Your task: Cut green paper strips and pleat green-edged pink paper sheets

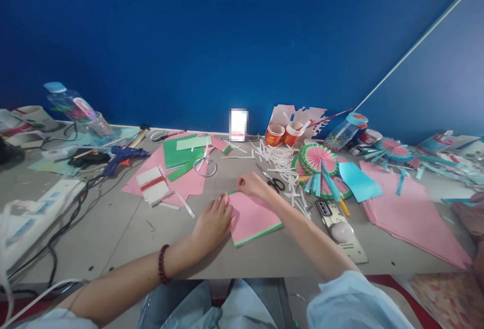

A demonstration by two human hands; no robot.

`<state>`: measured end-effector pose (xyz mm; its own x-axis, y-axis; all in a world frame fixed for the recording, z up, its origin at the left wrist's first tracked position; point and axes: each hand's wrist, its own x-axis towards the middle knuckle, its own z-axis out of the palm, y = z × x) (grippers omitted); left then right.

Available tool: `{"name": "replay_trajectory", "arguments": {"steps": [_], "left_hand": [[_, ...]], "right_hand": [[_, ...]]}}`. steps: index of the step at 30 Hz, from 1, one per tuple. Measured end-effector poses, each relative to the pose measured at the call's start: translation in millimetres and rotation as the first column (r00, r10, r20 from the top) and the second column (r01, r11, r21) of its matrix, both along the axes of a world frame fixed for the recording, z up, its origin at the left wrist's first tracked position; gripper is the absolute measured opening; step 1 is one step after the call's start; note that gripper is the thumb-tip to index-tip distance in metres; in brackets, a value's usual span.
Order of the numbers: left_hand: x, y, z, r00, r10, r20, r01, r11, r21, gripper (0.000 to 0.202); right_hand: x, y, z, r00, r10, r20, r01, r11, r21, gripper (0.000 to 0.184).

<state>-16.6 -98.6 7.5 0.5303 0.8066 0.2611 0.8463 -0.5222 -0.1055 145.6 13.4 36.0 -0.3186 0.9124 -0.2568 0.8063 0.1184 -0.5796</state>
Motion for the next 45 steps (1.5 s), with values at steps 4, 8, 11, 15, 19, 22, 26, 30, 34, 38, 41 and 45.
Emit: {"name": "replay_trajectory", "arguments": {"steps": [4, 8, 11, 15, 19, 22, 26, 30, 34, 38, 41, 45], "left_hand": [[-0.1, 0.5, -3.0, 1.0, -0.001, 0.01, 0.002, 1.0, -0.015, 0.026], [-1.7, 2.1, -0.6, 1.0, -0.011, -0.004, 0.011, 0.999, -0.038, 0.031], [-4.2, 4.6, 5.1, 0.999, -0.04, 0.002, 0.04, 0.996, -0.078, 0.031], [-7.5, 7.9, 10.0, 0.998, -0.057, 0.014, 0.058, 0.989, -0.138, 0.032], [-8.5, 8.8, 9.8, 0.998, -0.062, 0.005, 0.062, 0.985, -0.16, 0.036], [-8.2, 8.9, 10.2, 0.998, -0.064, 0.001, 0.063, 0.983, -0.172, 0.039], [-7.9, 9.2, 11.4, 0.998, -0.064, 0.004, 0.063, 0.98, -0.189, 0.04], [-8.4, 9.0, 11.1, 0.998, -0.061, 0.01, 0.062, 0.979, -0.196, 0.04], [-8.5, 9.1, 10.7, 0.998, -0.064, 0.004, 0.064, 0.979, -0.194, 0.041], [-8.5, 9.6, 10.5, 0.998, -0.065, -0.006, 0.062, 0.979, -0.192, 0.04], [-8.7, 9.5, 9.4, 0.998, -0.068, -0.006, 0.066, 0.98, -0.188, 0.04], [-9.7, 9.1, 7.9, 0.997, -0.079, -0.001, 0.078, 0.98, -0.181, 0.04]], "right_hand": [[-0.8, -0.2, 0.9, 1.0, -0.006, 0.02, 0.006, 1.0, -0.002, 0.008], [-1.6, 1.1, 1.9, 0.999, -0.002, 0.032, 0.002, 1.0, -0.014, 0.007], [-2.4, 2.5, 3.0, 0.998, 0.008, 0.069, -0.007, 1.0, -0.013, 0.006], [-3.1, 2.4, 5.9, 0.994, 0.005, 0.114, -0.005, 1.0, -0.001, 0.006], [0.7, 1.8, 8.2, 0.987, 0.002, 0.158, -0.004, 1.0, 0.009, 0.007], [6.4, 3.0, 9.7, 0.989, 0.021, 0.149, -0.021, 1.0, -0.001, 0.008], [14.8, 6.1, 13.2, 0.988, 0.011, 0.151, -0.012, 1.0, 0.007, 0.008], [23.6, 8.7, 14.2, 0.993, 0.01, 0.116, -0.012, 1.0, 0.014, 0.009], [31.3, 9.4, 12.4, 0.995, 0.027, 0.091, -0.03, 0.999, 0.029, 0.01], [35.2, 7.7, 11.0, 0.997, 0.04, 0.063, -0.042, 0.998, 0.038, 0.011], [35.9, 5.4, 8.6, 0.998, 0.044, 0.042, -0.047, 0.996, 0.076, 0.009], [37.3, 1.5, 2.5, 1.0, 0.026, 0.0, -0.025, 0.992, 0.121, 0.012]]}}
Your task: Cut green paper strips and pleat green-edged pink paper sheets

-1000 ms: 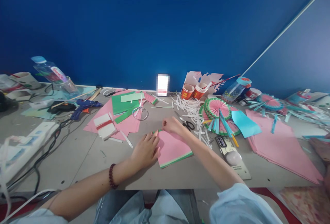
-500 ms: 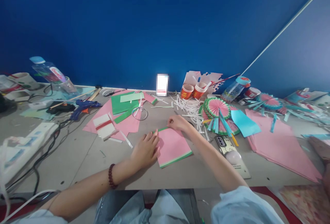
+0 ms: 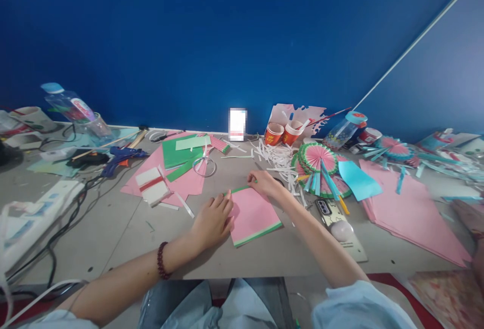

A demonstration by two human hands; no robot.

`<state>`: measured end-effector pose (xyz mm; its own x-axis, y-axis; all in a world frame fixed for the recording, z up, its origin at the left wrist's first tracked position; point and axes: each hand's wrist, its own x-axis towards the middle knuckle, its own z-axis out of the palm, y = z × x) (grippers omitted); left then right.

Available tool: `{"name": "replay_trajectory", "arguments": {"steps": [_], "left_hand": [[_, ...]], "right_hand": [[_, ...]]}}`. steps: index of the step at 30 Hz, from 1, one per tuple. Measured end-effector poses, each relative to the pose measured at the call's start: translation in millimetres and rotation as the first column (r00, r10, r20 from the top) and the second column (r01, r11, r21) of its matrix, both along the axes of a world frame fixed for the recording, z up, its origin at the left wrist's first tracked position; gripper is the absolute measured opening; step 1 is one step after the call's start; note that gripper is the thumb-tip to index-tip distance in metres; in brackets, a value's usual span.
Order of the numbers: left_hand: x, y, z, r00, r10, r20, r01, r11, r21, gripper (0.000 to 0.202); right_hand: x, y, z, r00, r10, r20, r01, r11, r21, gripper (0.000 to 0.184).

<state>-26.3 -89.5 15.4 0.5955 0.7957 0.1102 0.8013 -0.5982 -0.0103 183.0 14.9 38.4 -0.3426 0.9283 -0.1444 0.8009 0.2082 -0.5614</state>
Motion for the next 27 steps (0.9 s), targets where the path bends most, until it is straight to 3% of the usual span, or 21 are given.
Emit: {"name": "replay_trajectory", "arguments": {"steps": [15, 27], "left_hand": [[-0.4, 1.1, 0.8, 1.0, -0.005, 0.008, 0.005, 1.0, -0.004, 0.04], [-1.0, -1.2, 2.8, 0.999, 0.007, 0.032, -0.005, 0.999, -0.04, 0.037]], "right_hand": [[7.1, -8.2, -11.5, 0.984, 0.163, -0.075, -0.145, 0.969, 0.199, 0.01], [8.7, -14.2, -20.4, 0.994, 0.089, -0.071, -0.072, 0.976, 0.204, 0.012]]}}
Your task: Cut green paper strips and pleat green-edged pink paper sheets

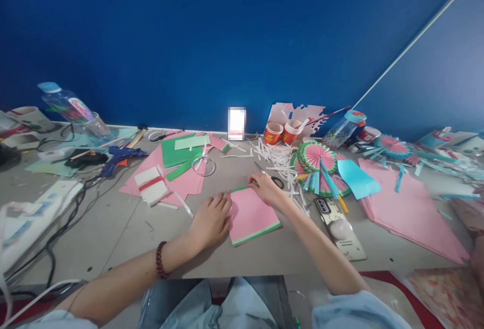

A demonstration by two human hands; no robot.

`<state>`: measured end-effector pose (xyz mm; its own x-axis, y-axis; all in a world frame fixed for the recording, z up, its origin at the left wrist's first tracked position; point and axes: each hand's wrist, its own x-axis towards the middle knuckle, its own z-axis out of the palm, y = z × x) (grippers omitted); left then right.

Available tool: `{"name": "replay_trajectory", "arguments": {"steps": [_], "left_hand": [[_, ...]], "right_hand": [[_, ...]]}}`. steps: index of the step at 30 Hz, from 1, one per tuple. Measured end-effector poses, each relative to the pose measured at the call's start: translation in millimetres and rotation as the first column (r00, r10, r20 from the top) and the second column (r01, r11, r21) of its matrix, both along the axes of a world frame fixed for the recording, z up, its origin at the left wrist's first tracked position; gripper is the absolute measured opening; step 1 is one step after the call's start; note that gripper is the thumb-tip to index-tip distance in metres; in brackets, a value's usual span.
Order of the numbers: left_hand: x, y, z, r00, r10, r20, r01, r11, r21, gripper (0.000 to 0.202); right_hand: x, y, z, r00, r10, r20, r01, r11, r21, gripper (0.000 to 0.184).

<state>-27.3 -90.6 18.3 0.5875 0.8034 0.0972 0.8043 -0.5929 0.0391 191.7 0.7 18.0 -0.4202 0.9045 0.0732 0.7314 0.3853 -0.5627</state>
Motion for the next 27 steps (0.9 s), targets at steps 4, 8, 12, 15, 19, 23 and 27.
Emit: {"name": "replay_trajectory", "arguments": {"steps": [4, 8, 12, 15, 19, 23, 27], "left_hand": [[-0.4, 0.3, -1.2, 1.0, 0.002, 0.002, -0.002, 1.0, -0.007, 0.038], [-0.6, 0.8, -1.3, 1.0, 0.002, -0.004, -0.002, 1.0, 0.006, 0.039], [-0.6, 0.8, 0.4, 1.0, -0.006, -0.013, 0.006, 1.0, 0.008, 0.039], [-0.8, 0.7, 1.0, 1.0, -0.01, -0.018, 0.01, 1.0, 0.009, 0.038], [-1.6, 0.8, 0.1, 1.0, -0.014, -0.021, 0.014, 1.0, 0.004, 0.038], [-2.0, 0.9, -0.5, 1.0, -0.012, -0.021, 0.012, 1.0, -0.005, 0.04], [-1.7, 0.6, -0.1, 1.0, -0.011, -0.009, 0.01, 1.0, -0.016, 0.039]], "right_hand": [[0.5, 0.8, -1.0, 0.999, -0.032, -0.005, 0.032, 0.999, -0.012, 0.011], [0.3, 1.2, -1.2, 0.999, -0.044, -0.008, 0.044, 0.999, -0.022, 0.01], [-0.3, 0.9, -1.2, 0.999, -0.042, -0.009, 0.042, 0.999, -0.02, 0.01], [0.0, 1.1, -2.4, 0.999, -0.044, -0.01, 0.044, 0.999, -0.017, 0.011], [0.8, 2.0, -4.4, 0.999, -0.044, -0.025, 0.044, 0.999, -0.018, 0.01], [0.2, 2.8, -4.8, 0.998, -0.058, -0.022, 0.057, 0.998, -0.027, 0.009], [-1.3, 3.1, -4.1, 0.997, -0.071, -0.012, 0.071, 0.997, -0.034, 0.009]]}}
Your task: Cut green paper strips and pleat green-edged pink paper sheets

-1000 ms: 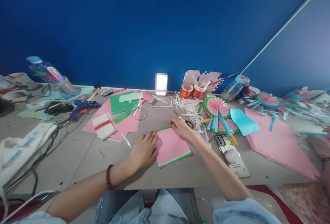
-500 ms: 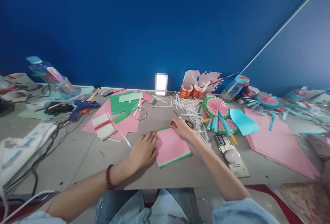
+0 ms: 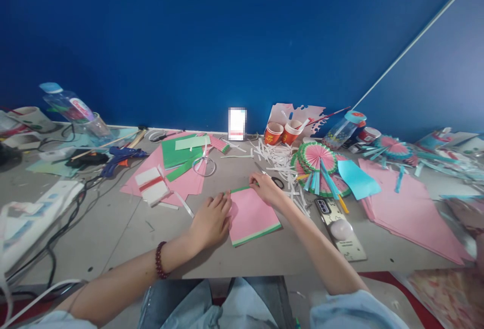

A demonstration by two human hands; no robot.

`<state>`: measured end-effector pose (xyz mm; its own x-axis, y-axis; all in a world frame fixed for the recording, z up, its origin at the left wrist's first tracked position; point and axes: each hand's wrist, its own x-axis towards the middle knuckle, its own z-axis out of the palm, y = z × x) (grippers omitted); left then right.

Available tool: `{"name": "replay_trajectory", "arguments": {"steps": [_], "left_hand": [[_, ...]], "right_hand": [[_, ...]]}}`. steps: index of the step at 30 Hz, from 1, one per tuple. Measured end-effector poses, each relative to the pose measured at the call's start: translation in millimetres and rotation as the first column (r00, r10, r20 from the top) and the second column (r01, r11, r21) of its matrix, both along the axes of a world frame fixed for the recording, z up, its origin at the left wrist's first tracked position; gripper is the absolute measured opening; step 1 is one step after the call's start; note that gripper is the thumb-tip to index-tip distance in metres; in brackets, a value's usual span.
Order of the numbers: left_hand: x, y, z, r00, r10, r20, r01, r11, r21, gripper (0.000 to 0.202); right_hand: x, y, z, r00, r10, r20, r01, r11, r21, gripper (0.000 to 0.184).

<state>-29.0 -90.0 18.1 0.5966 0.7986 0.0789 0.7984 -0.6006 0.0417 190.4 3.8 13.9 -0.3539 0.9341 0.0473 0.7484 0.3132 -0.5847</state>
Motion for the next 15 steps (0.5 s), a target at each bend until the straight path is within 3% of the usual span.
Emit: {"name": "replay_trajectory", "arguments": {"steps": [15], "left_hand": [[-0.2, 0.1, 0.7, 1.0, -0.003, -0.009, 0.003, 1.0, 0.008, 0.038]], "right_hand": [[0.2, 2.3, 9.1, 0.997, -0.049, 0.062, 0.055, 0.995, -0.087, 0.007]]}}
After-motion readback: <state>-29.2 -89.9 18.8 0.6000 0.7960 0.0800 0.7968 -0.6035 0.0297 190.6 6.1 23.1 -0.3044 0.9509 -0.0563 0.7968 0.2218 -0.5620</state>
